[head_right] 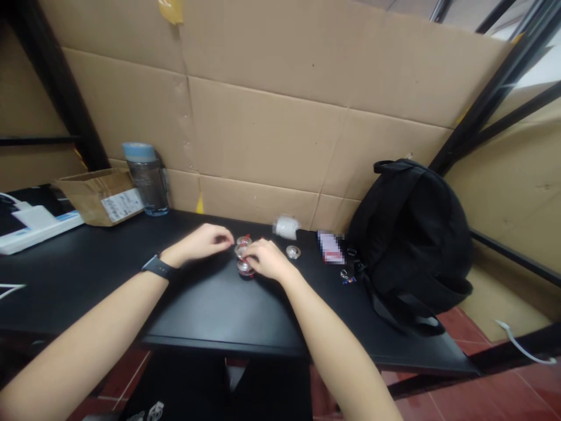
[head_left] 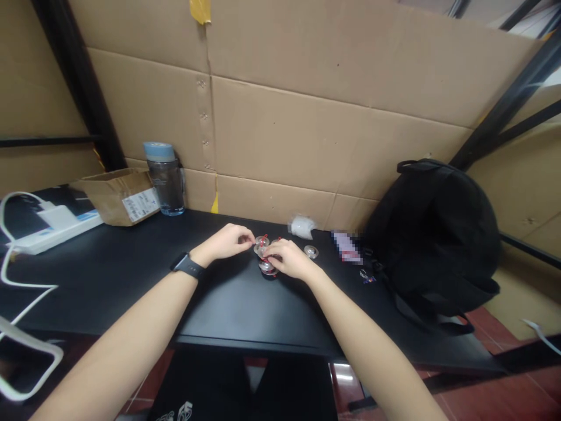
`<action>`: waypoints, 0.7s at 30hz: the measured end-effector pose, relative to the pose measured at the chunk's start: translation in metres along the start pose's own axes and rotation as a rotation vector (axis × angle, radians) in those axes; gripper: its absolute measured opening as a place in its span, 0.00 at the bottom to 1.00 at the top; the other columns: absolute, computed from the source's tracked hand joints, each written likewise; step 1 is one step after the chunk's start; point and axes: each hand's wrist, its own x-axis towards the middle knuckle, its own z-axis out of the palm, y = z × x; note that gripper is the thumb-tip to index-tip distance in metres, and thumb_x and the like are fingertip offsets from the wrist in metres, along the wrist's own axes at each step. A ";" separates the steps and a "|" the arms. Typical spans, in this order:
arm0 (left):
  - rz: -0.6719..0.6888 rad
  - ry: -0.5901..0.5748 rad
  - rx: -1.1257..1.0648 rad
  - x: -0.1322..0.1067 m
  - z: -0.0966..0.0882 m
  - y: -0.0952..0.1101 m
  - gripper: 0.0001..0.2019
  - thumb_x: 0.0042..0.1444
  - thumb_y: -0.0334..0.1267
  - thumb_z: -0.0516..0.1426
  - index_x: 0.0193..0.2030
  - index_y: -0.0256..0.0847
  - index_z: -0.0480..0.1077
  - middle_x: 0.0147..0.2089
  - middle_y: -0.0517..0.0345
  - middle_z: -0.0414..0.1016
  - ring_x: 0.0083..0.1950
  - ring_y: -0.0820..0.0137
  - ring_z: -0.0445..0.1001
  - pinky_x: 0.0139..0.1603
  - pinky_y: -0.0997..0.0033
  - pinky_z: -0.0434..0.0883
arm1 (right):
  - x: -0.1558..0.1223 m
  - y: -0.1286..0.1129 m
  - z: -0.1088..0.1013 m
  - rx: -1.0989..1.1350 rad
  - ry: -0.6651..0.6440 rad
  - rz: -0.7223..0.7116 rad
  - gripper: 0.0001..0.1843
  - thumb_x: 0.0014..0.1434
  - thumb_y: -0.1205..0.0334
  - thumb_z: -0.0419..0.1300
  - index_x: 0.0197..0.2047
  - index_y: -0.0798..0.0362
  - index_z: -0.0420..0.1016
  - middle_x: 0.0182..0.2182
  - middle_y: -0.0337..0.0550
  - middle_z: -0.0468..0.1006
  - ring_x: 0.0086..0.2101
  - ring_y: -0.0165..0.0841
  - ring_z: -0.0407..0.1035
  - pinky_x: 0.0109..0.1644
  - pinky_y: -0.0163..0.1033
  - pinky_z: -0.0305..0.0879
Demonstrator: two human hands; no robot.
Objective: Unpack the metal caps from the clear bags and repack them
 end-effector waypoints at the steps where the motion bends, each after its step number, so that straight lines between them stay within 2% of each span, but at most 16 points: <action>1: 0.030 -0.003 -0.004 0.001 0.004 0.004 0.09 0.61 0.38 0.58 0.40 0.41 0.80 0.38 0.57 0.83 0.37 0.69 0.79 0.41 0.74 0.70 | 0.000 0.002 0.001 -0.008 0.009 -0.001 0.15 0.63 0.73 0.59 0.45 0.47 0.82 0.46 0.43 0.84 0.48 0.37 0.75 0.56 0.43 0.64; 3: 0.088 -0.014 -0.022 0.002 0.010 0.010 0.09 0.62 0.38 0.57 0.42 0.42 0.80 0.40 0.57 0.83 0.39 0.69 0.79 0.42 0.74 0.69 | -0.002 0.006 0.002 -0.016 0.013 -0.011 0.16 0.63 0.75 0.58 0.46 0.47 0.82 0.45 0.43 0.84 0.47 0.36 0.75 0.55 0.42 0.65; 6: 0.147 -0.033 -0.044 0.004 0.017 0.017 0.10 0.64 0.36 0.57 0.43 0.43 0.80 0.41 0.56 0.83 0.40 0.69 0.79 0.44 0.74 0.70 | -0.004 0.008 0.001 -0.013 -0.006 -0.029 0.20 0.60 0.77 0.59 0.51 0.47 0.80 0.50 0.43 0.83 0.50 0.37 0.74 0.57 0.43 0.65; 10: 0.159 -0.038 -0.061 0.005 0.022 0.018 0.09 0.64 0.34 0.57 0.43 0.42 0.80 0.41 0.56 0.83 0.40 0.69 0.80 0.45 0.74 0.70 | -0.002 0.008 0.004 -0.055 -0.024 -0.021 0.22 0.60 0.78 0.59 0.51 0.47 0.81 0.52 0.43 0.82 0.53 0.38 0.73 0.62 0.46 0.62; 14: 0.165 -0.032 -0.063 0.004 0.022 0.015 0.09 0.64 0.35 0.57 0.43 0.42 0.80 0.43 0.57 0.84 0.42 0.69 0.80 0.45 0.75 0.70 | 0.000 0.006 0.009 -0.094 -0.042 -0.033 0.23 0.60 0.78 0.57 0.52 0.48 0.81 0.53 0.46 0.80 0.52 0.38 0.71 0.60 0.45 0.64; 21: 0.116 -0.021 -0.059 0.004 0.019 0.014 0.09 0.63 0.35 0.57 0.43 0.42 0.80 0.41 0.57 0.84 0.40 0.69 0.80 0.44 0.75 0.70 | -0.001 0.001 0.005 -0.121 -0.022 0.039 0.15 0.66 0.72 0.56 0.48 0.51 0.83 0.47 0.48 0.81 0.48 0.37 0.71 0.57 0.42 0.65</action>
